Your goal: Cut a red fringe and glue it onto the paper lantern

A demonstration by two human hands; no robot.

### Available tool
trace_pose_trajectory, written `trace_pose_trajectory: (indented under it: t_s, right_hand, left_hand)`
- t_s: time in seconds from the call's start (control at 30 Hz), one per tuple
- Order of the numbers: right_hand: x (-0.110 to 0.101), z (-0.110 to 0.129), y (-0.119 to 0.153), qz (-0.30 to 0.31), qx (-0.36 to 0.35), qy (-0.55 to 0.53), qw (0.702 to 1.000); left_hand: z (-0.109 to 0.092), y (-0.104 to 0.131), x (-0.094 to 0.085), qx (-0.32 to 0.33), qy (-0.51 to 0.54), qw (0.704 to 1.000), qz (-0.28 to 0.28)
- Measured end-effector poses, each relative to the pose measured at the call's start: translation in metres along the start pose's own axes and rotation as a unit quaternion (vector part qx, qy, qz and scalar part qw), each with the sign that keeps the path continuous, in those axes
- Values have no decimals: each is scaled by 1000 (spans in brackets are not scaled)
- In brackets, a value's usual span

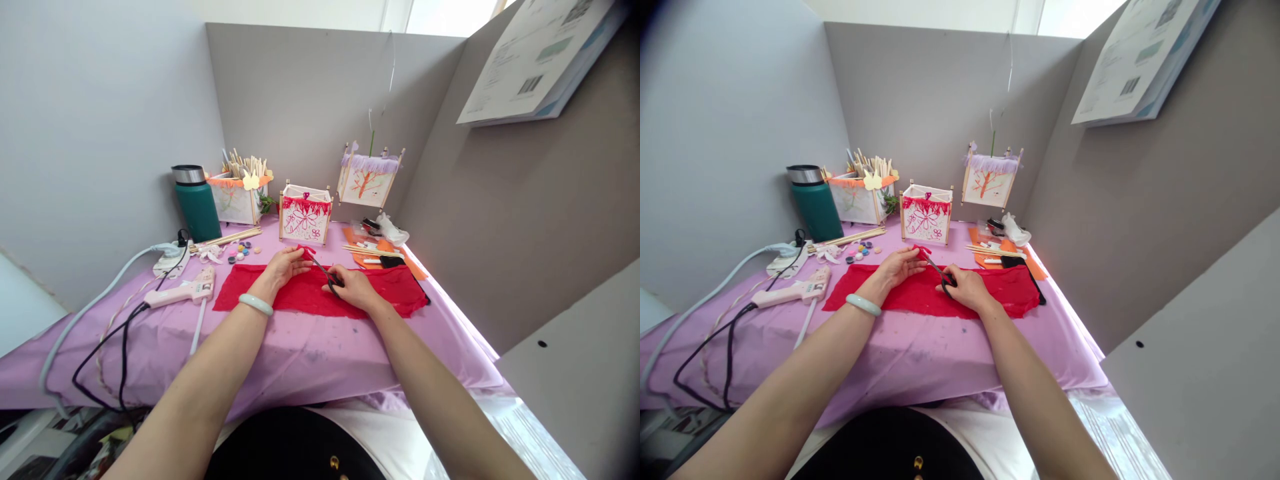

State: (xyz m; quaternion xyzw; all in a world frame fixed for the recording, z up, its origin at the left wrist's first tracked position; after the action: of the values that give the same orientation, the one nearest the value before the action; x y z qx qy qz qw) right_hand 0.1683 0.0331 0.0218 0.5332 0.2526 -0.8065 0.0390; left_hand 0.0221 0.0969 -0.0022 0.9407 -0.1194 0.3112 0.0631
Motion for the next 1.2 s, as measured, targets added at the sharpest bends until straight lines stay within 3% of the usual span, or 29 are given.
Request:
trace_pose_trajectory:
  t_s: [0.77, 1.2]
  right_hand:
    - [3, -2, -1, 7, 8, -7, 1000]
    - [3, -3, -1, 1, 4, -8, 1000]
  left_hand:
    - [1, 1, 0, -4, 14, 1000, -11]
    - [2, 2, 5, -4, -3, 1000, 13]
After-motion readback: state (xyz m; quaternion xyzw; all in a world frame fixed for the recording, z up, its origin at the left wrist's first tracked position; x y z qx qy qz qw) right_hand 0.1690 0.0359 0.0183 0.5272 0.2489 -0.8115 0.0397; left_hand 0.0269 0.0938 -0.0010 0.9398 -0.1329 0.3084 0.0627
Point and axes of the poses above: each hand's wrist, its own y-axis away from the middle knuckle, its own x-axis out of the palm, z = x × y, the point moved 10 cm from there along -y, towards the middle knuckle, and after that the axes turned 8 degrees about y, right-handed, at the moved point
